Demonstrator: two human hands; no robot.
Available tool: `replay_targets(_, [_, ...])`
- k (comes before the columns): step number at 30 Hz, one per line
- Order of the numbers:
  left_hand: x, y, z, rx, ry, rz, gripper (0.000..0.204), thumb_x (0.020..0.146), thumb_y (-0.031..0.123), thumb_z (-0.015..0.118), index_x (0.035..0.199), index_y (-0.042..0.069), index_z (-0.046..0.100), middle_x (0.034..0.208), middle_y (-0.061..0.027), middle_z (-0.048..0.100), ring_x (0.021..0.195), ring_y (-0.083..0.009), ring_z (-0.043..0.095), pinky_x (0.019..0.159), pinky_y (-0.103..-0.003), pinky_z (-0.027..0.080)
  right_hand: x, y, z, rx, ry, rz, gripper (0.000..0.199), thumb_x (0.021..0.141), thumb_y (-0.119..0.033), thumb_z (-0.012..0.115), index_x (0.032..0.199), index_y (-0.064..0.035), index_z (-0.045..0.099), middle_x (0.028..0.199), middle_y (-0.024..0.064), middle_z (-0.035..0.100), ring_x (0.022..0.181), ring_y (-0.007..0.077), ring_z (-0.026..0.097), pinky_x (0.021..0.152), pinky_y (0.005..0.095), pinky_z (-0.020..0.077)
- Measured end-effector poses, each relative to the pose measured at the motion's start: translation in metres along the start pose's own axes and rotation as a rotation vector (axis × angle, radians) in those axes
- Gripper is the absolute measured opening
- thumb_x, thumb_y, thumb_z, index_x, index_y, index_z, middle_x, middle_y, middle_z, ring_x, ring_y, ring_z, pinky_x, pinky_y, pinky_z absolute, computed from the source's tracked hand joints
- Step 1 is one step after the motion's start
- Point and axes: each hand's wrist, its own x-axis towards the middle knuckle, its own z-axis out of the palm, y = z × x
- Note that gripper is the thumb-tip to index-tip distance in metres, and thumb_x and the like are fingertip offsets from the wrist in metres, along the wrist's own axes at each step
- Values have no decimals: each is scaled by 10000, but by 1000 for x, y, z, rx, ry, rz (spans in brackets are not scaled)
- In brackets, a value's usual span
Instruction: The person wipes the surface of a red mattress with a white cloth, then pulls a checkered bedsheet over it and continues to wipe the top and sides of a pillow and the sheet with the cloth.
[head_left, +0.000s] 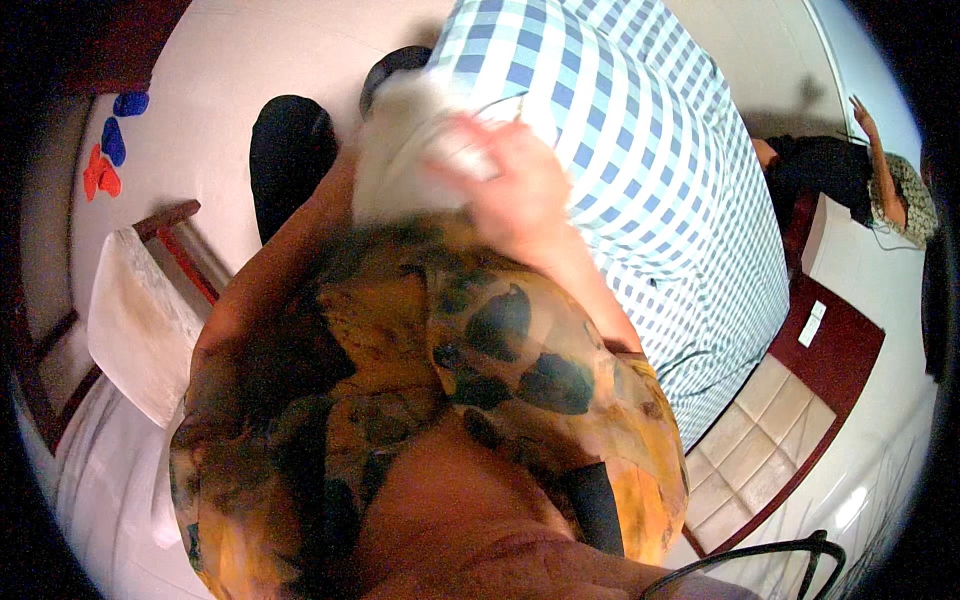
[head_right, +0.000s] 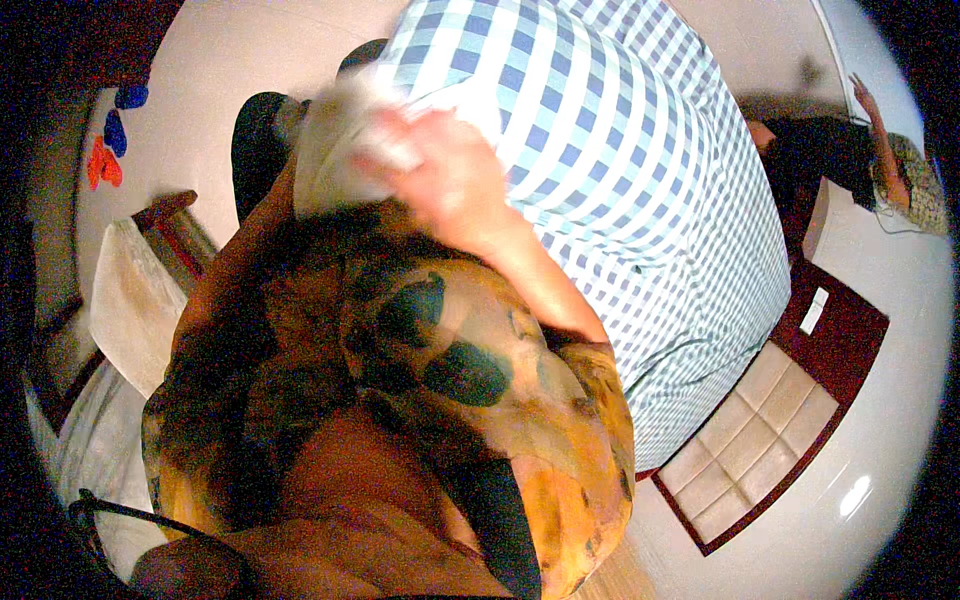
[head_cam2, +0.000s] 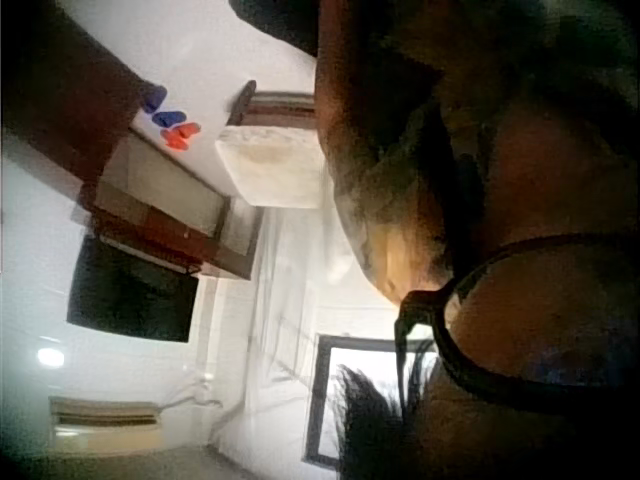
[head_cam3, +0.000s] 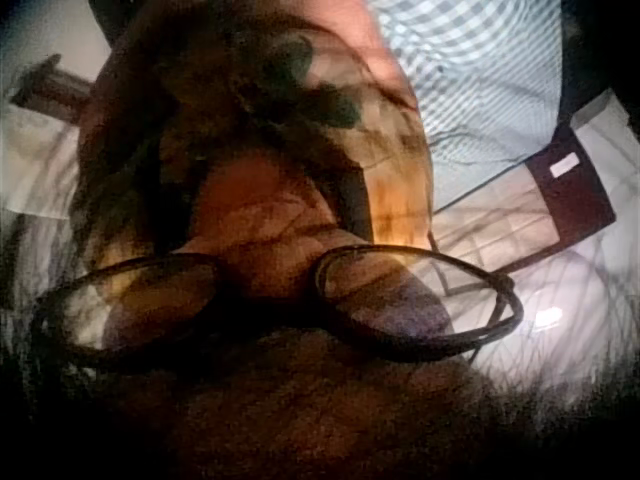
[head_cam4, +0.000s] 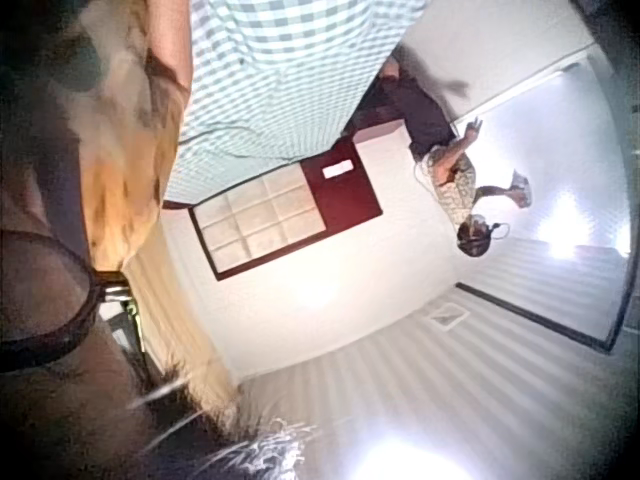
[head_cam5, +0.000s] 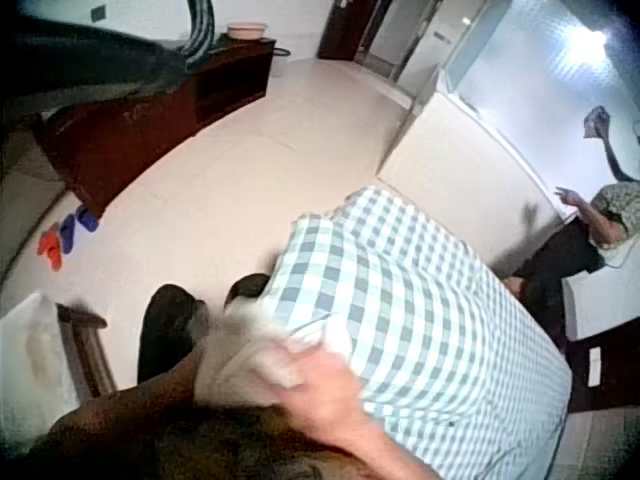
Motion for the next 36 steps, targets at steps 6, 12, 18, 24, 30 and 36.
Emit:
replay_targets(6, [-5, -10, 7, -323, 304, 129, 362, 921, 366, 514, 871, 21, 610, 662, -5, 513, 626, -88, 440, 605, -275, 411, -66, 115, -18, -266, 117, -106, 377, 567, -10, 640, 878, -213, 706, 1025, 31, 602, 888, 245, 574, 689, 328, 485])
replay_targets(12, [3, -4, 3, -169, 354, 199, 357, 911, 355, 505, 868, 4, 555, 704, -53, 539, 650, -124, 473, 618, -303, 423, -107, 144, -61, -180, 654, 388, 350, 650, 32, 616, 973, -88, 677, 1011, 97, 598, 990, 261, 567, 871, 355, 450])
replay_targets(18, [10, 49, 1, -797, 303, 40, 242, 934, 274, 481, 949, 46, 558, 816, -69, 584, 763, -176, 575, 685, -356, 483, -27, 13, -1, 211, 161, 102, 362, 793, -387, 622, 1053, -135, 635, 959, 130, 609, 875, 326, 582, 759, 404, 474])
replay_targets(24, [51, 67, -55, -891, 232, 339, 266, 946, 191, 516, 1118, -12, 516, 1004, -111, 604, 868, -183, 599, 768, -310, 508, 1, 20, 8, 157, 273, 74, 298, 667, -184, 692, 965, -178, 666, 995, 40, 594, 792, 263, 560, 688, 364, 482])
replay_targets(30, [107, -1, -67, -889, 430, -1, 253, 946, 175, 515, 1119, -8, 517, 1039, -116, 606, 911, -206, 607, 802, -327, 502, -144, 157, -30, -338, 132, 96, 352, 583, -18, 675, 889, -193, 695, 1039, 55, 586, 931, 271, 563, 754, 371, 478])
replay_targets(36, [76, -1, -50, -590, 414, 98, 341, 915, 269, 567, 1108, -8, 523, 1053, -122, 604, 908, -187, 585, 817, -318, 472, -220, 177, -53, -453, 570, 709, 359, 611, 55, 601, 870, -173, 700, 981, 75, 603, 930, 256, 559, 826, 340, 459])
